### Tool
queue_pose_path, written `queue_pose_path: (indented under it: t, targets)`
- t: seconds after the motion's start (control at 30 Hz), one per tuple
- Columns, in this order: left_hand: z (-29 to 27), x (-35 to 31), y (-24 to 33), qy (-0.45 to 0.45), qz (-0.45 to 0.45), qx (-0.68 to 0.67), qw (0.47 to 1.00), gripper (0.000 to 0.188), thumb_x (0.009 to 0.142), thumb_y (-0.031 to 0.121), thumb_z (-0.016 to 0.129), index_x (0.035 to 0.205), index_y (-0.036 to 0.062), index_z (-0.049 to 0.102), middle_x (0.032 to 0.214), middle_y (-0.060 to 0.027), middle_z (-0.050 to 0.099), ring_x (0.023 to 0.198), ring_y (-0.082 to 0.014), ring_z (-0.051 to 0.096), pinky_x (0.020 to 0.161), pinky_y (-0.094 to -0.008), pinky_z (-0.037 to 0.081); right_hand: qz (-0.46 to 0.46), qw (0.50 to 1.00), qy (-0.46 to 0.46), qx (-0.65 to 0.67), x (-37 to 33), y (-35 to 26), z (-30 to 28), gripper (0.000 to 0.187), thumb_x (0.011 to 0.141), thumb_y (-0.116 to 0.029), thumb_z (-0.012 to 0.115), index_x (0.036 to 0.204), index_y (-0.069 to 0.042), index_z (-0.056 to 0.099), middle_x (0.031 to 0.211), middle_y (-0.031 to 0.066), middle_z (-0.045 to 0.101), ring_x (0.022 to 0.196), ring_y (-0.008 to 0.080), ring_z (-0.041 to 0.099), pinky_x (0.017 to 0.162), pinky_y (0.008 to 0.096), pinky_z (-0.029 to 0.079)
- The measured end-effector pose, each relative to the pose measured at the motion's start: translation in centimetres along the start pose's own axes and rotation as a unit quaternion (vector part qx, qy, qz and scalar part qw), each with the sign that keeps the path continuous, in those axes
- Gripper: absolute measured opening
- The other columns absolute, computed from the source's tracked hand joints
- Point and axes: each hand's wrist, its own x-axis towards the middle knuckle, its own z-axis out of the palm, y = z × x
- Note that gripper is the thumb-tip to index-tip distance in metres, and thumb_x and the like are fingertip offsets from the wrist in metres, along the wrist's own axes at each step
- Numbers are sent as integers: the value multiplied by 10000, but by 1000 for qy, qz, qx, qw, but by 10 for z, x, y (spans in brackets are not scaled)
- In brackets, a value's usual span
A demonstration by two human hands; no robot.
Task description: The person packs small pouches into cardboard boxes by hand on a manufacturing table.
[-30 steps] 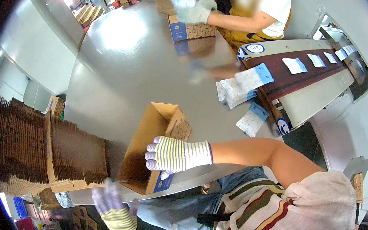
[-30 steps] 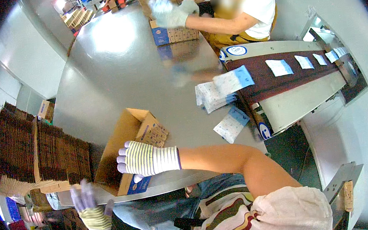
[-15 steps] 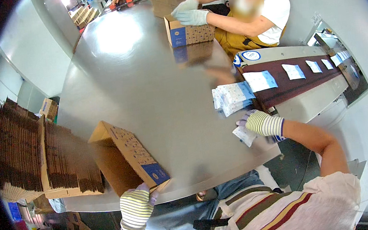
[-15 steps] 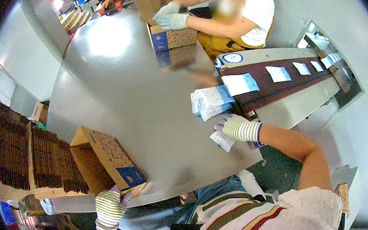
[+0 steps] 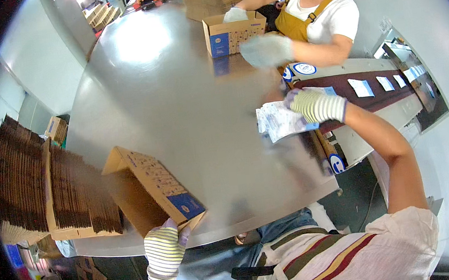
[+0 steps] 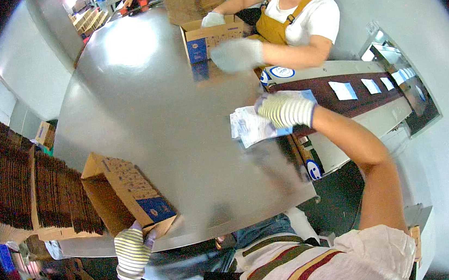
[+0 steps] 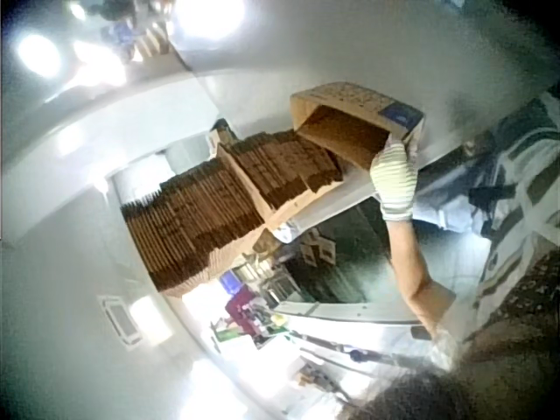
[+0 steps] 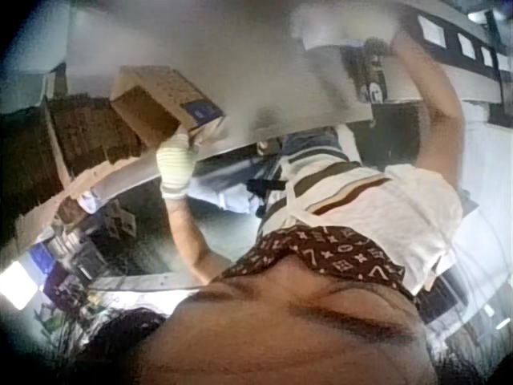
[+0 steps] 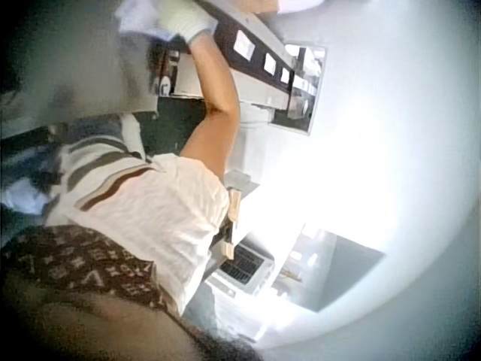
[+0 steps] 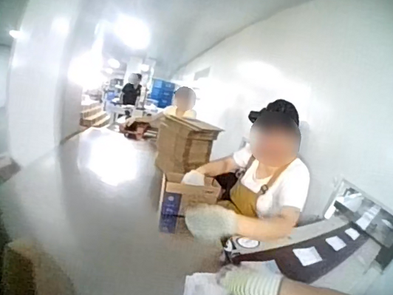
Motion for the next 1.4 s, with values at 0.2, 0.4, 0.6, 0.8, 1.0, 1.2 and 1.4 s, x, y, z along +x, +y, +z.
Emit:
queue_pose_path:
  t: [0.2, 0.4, 0.6, 0.8, 1.0, 1.2, 1.4]
  targets:
    - [1, 10, 7, 8, 7, -12, 1000, 288, 729, 259, 707, 755, 8, 568, 608, -173, 560, 572, -367, 555, 529, -425, 436, 1, 950, -273, 149, 58, 75, 74, 125, 658, -148, 659, 686, -27, 654, 641, 116, 629, 636, 294, 600, 680, 447, 454]
    - [4, 6, 2, 15, 1, -12, 1000, 244, 808, 267, 609, 759, 55, 499, 594, -137, 543, 558, -324, 557, 558, -403, 436, 91, 985, -143, 37, 64, -59, 16, 398, 552, -330, 743, 761, -2, 657, 683, 172, 628, 659, 318, 635, 632, 420, 511]
    - [9, 24, 10, 29, 21, 18, 999, 292, 779, 267, 653, 830, 3, 540, 578, -157, 549, 539, -332, 566, 497, -395, 437, 26, 987, 160, -1, 52, -161, 39, 433, 832, -185, 485, 1211, 22, 457, 1128, 217, 545, 1029, 355, 543, 855, 443, 456]
    - [6, 25, 13, 2, 11, 20, 1000, 293, 790, 265, 643, 846, -7, 549, 575, -148, 556, 529, -312, 574, 495, -391, 441, -20, 990, 61, 126, 68, -162, 33, 534, 797, -220, 564, 1250, 26, 426, 1193, 247, 490, 1127, 358, 486, 946, 421, 419]
    - [0, 24, 19, -9, 1, 6, 1000, 285, 797, 261, 635, 859, 1, 535, 583, -149, 561, 541, -314, 581, 501, -390, 448, -6, 995, -71, 76, 114, -139, 3, 834, 576, -353, 789, 1228, 35, 443, 1149, 221, 535, 1045, 347, 551, 869, 416, 474]
    - [1, 20, 31, -4, 22, 10, 1000, 235, 807, 234, 603, 825, 20, 507, 608, -157, 560, 556, -320, 584, 503, -406, 451, -34, 916, 175, 360, 148, -116, 9, 703, 544, -289, 817, 1118, 31, 567, 1000, 196, 648, 944, 295, 628, 868, 368, 485]
    - [17, 46, 50, -46, 27, 42, 998, 172, 855, 188, 474, 844, 35, 551, 645, -128, 605, 564, -281, 613, 483, -370, 467, -195, 527, 238, 792, 139, -223, -126, 635, 663, -334, 775, 1152, -6, 537, 1065, 93, 625, 949, 162, 591, 833, 314, 491]
